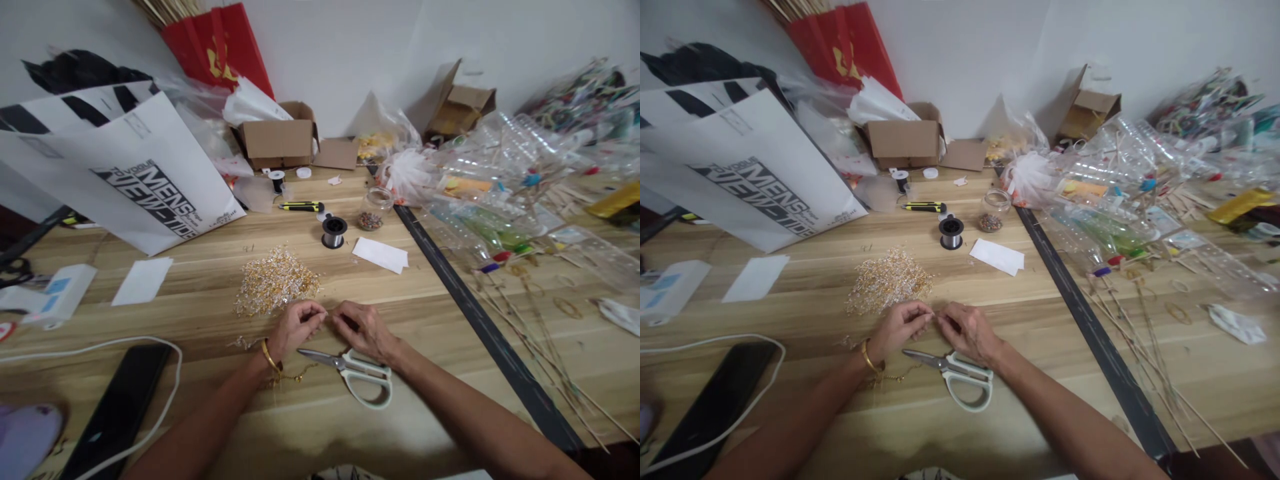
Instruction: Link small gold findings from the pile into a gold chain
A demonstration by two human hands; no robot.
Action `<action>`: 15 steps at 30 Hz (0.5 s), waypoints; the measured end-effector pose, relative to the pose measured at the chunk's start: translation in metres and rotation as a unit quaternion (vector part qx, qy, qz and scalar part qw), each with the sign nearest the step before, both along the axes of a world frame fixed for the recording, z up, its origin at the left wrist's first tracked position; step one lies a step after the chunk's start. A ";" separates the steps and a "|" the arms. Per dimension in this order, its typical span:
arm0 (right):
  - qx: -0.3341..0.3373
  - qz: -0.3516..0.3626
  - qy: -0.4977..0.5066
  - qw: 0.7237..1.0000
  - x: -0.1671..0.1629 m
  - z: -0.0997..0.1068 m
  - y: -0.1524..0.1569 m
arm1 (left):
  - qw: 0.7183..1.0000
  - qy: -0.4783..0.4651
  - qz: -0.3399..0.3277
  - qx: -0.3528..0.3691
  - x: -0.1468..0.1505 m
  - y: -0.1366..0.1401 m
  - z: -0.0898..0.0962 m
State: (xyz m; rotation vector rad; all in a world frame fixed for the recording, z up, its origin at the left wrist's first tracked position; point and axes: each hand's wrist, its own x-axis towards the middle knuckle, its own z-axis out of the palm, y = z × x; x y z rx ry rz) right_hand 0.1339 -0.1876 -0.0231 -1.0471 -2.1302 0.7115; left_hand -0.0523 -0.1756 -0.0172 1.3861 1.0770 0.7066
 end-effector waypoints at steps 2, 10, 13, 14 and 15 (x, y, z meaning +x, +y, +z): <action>0.003 0.002 0.000 1.000 0.000 -0.001 0.000 | 1.000 0.003 -0.002 0.001 0.000 0.000 0.000; 0.011 0.009 0.004 1.000 -0.001 0.001 -0.001 | 1.000 0.001 -0.001 0.003 0.001 0.000 -0.002; 0.014 0.006 0.007 1.000 -0.001 0.002 -0.001 | 1.000 -0.003 0.003 0.006 0.002 0.000 -0.001; 0.015 0.005 0.008 1.000 -0.001 0.002 -0.001 | 1.000 -0.002 0.005 0.008 0.002 0.000 0.000; 0.017 0.005 0.009 1.000 -0.001 0.002 -0.001 | 1.000 0.002 0.007 0.011 0.002 -0.001 0.000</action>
